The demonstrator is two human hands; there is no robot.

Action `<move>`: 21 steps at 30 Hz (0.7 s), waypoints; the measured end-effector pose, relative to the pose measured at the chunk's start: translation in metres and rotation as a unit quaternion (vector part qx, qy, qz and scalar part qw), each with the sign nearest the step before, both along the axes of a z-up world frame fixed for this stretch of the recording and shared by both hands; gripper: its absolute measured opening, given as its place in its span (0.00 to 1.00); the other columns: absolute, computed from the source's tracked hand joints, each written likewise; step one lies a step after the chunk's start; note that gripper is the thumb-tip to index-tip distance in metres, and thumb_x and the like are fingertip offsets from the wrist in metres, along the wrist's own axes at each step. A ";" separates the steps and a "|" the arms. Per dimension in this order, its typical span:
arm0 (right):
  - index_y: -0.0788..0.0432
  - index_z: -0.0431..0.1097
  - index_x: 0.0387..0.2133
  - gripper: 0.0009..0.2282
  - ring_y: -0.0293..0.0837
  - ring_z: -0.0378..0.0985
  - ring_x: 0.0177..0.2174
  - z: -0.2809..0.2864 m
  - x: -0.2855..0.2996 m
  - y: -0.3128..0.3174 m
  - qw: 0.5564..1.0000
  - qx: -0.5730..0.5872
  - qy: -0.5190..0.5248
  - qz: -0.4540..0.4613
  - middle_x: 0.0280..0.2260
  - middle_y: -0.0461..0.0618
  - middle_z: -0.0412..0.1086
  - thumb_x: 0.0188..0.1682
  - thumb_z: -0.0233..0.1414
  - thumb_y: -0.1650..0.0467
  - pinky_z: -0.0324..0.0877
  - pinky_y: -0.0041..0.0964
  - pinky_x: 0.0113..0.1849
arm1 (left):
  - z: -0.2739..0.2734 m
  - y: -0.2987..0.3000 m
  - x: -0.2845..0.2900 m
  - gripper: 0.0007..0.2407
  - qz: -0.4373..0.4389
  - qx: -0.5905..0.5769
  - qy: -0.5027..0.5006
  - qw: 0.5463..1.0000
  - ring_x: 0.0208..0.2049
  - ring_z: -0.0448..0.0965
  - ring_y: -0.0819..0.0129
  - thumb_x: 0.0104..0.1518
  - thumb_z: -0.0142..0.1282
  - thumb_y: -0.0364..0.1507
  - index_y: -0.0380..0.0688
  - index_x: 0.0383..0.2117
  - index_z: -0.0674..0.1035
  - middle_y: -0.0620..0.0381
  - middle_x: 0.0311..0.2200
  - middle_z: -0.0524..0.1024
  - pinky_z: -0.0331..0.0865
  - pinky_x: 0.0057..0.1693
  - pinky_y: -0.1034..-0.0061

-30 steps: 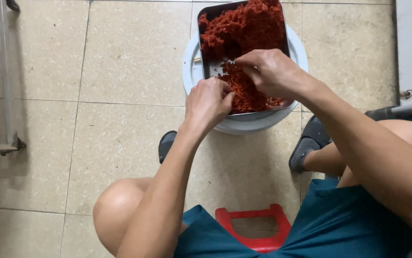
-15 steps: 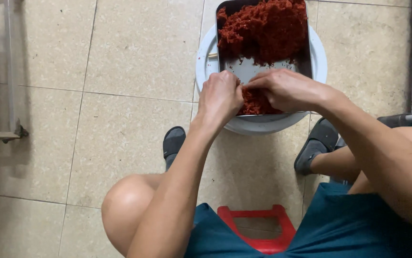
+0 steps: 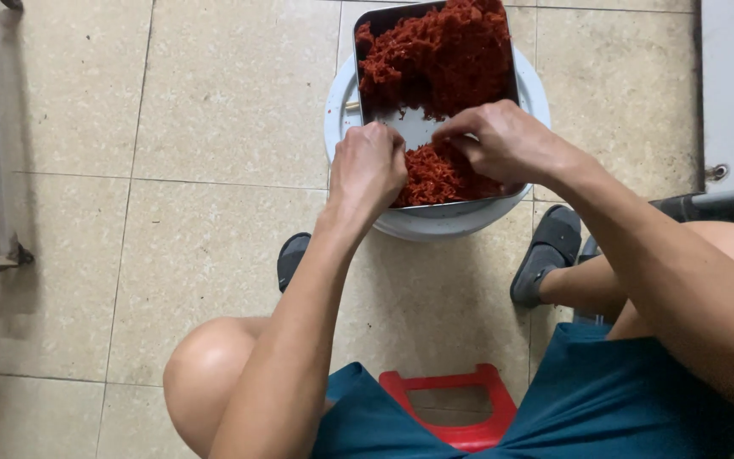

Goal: Sorting and picking through shredded meat in a metal tray and placing some in a plastic bag.

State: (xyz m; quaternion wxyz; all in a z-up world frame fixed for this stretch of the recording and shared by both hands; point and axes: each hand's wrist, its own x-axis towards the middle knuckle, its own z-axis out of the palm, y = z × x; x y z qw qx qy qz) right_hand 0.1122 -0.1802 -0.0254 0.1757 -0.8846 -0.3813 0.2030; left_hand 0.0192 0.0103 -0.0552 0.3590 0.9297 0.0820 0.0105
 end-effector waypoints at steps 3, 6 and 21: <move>0.51 0.81 0.42 0.11 0.60 0.81 0.40 -0.002 0.007 -0.002 0.996 0.063 -0.048 -0.043 0.37 0.55 0.79 0.47 0.58 0.72 0.76 0.54 0.42 | 0.023 -0.003 -0.006 0.10 -0.009 -0.007 0.008 1.000 0.35 0.83 0.31 0.54 0.57 0.34 0.40 0.30 0.86 0.37 0.26 0.81 0.77 0.42 0.46; 0.46 0.81 0.38 0.11 0.53 0.82 0.38 -0.023 0.011 0.006 0.988 0.104 -0.066 -0.092 0.33 0.49 0.79 0.41 0.63 0.68 0.77 0.49 0.40 | 0.034 -0.003 -0.012 0.17 -0.055 -0.001 0.037 0.998 0.42 0.81 0.30 0.51 0.63 0.39 0.38 0.37 0.86 0.34 0.33 0.82 0.75 0.49 0.43; 0.53 0.73 0.55 0.20 0.37 0.71 0.19 0.022 -0.002 -0.028 0.990 0.092 0.084 -0.068 0.48 0.54 0.78 0.47 0.52 0.75 0.70 0.28 0.23 | 0.099 -0.044 0.034 0.12 0.041 0.021 0.116 0.992 0.25 0.88 0.67 0.56 0.64 0.34 0.48 0.44 0.88 0.51 0.28 0.90 0.79 0.31 0.78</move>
